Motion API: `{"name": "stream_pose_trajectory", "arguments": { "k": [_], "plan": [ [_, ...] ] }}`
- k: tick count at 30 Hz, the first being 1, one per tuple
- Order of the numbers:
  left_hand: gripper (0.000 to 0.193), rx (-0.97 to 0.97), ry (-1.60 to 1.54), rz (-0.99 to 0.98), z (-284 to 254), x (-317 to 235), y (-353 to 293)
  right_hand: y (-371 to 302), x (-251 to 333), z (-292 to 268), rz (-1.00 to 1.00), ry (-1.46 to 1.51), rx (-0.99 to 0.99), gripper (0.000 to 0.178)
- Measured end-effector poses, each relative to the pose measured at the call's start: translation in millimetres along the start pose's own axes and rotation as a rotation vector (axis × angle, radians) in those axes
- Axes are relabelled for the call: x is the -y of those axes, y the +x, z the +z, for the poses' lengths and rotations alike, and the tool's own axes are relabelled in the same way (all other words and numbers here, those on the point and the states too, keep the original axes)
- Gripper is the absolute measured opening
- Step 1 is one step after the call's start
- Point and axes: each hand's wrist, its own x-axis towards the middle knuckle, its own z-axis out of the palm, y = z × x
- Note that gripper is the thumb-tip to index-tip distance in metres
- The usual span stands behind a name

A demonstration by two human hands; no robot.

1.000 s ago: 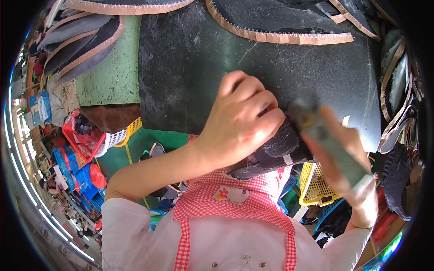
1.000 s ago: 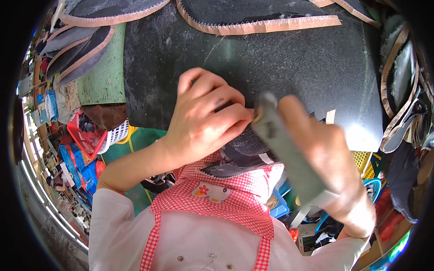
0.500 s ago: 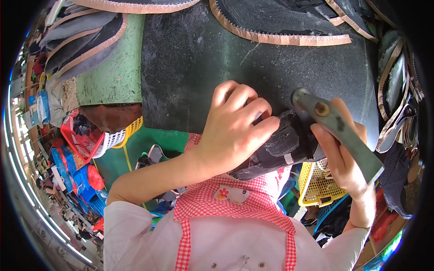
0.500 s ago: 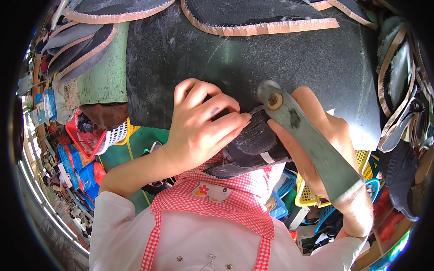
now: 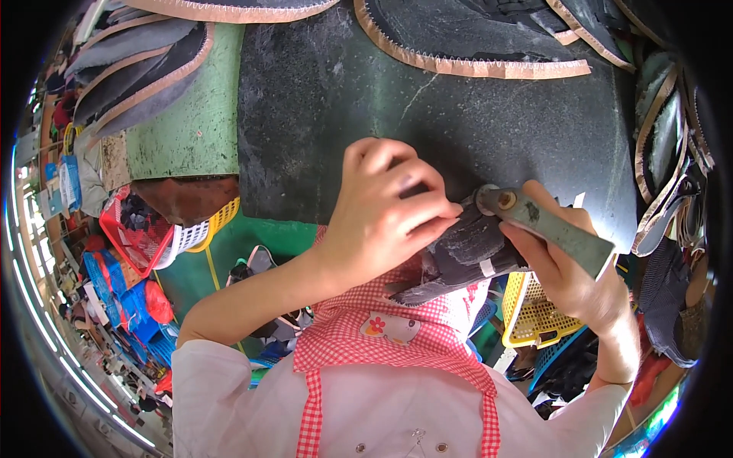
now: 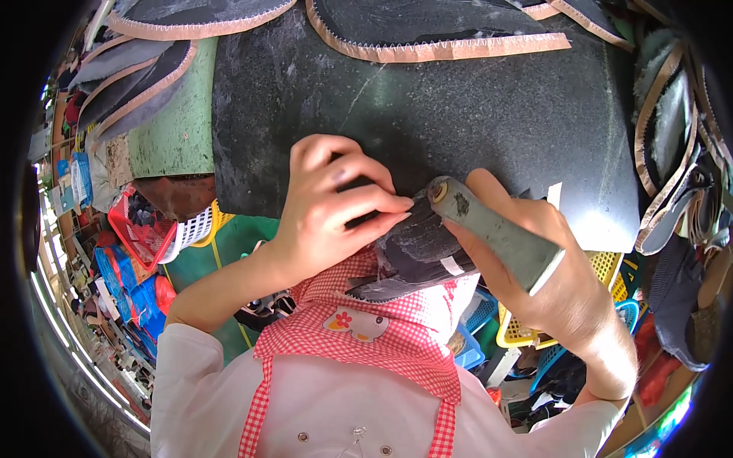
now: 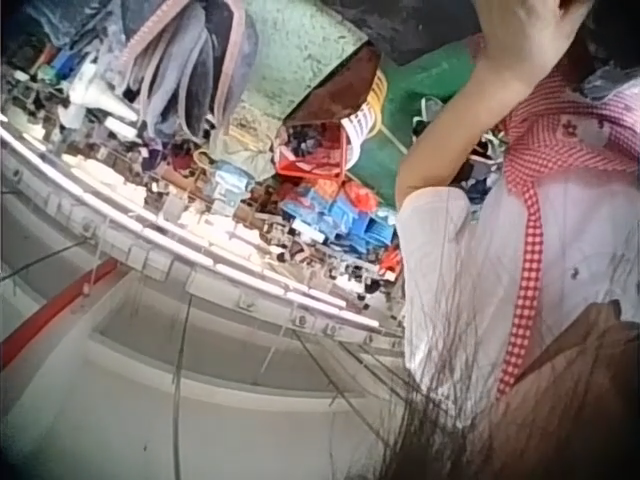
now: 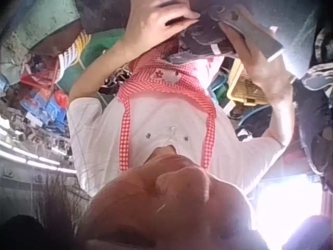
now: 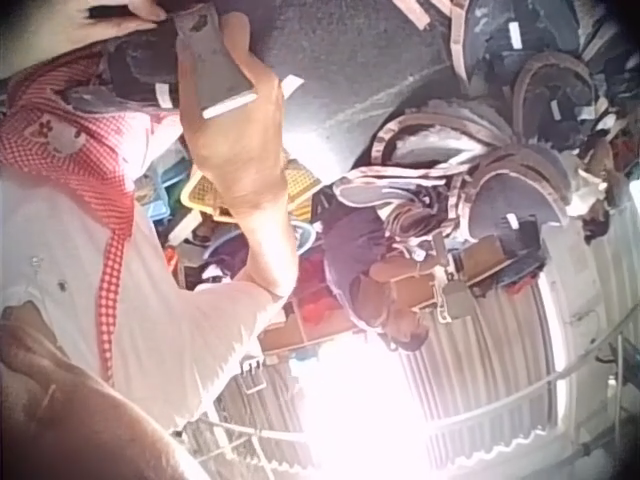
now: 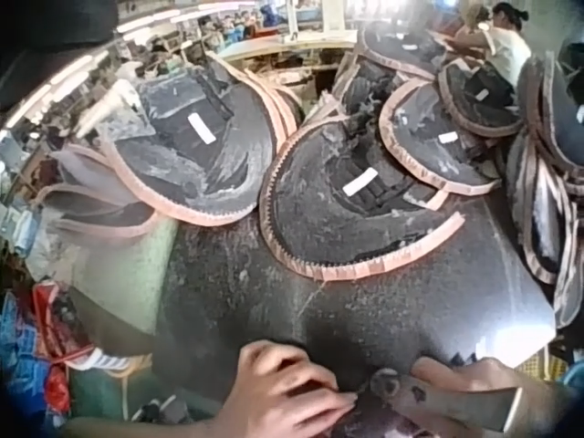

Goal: Hammering and assembling shoe upper components on a factory workbench.

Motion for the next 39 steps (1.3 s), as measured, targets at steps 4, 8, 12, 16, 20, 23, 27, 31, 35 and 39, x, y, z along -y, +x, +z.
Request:
{"name": "stream_pose_trajectory", "arguments": {
  "k": [4,8,12,16,20,23,27,31,35,39],
  "plan": [
    [0.016,-0.029,0.078,0.064,2.3,-4.7,-3.7,11.3,16.2,-9.8,0.065,-0.196,0.023,0.02],
    [0.022,-0.011,0.039,0.056,-5.4,-1.9,-0.6,7.3,8.5,-3.1,0.137,-0.158,0.351,0.029],
    [0.019,-0.006,0.012,-0.023,-2.7,0.4,-4.9,-0.2,-5.2,-7.0,-0.289,-0.279,0.009,0.034],
    [0.015,-0.012,0.081,0.065,-2.4,-2.7,-12.9,8.5,23.9,-14.6,0.063,-0.216,0.001,0.036],
    [0.017,-0.011,0.079,0.052,-5.4,-6.2,-7.3,7.6,20.3,-2.7,0.206,-0.14,0.381,0.03],
    [0.017,-0.008,0.086,-0.051,-4.5,-5.6,-5.3,1.9,8.1,1.3,-0.072,-0.033,0.003,0.015],
    [0.012,-0.009,0.131,0.016,-15.6,11.0,17.2,-17.0,6.1,-9.9,0.115,0.035,-0.076,0.016],
    [0.01,0.145,0.114,0.232,-29.1,47.6,97.1,-37.1,30.5,-21.1,0.238,-0.105,-0.193,0.015],
    [0.011,0.37,-0.215,0.609,2.9,35.6,118.8,-35.2,36.6,-14.9,0.382,-0.014,-0.165,0.017],
    [0.013,0.404,-0.175,0.584,17.4,32.1,109.3,-36.3,7.6,2.6,0.391,0.072,-0.084,0.013]
  ]
}}
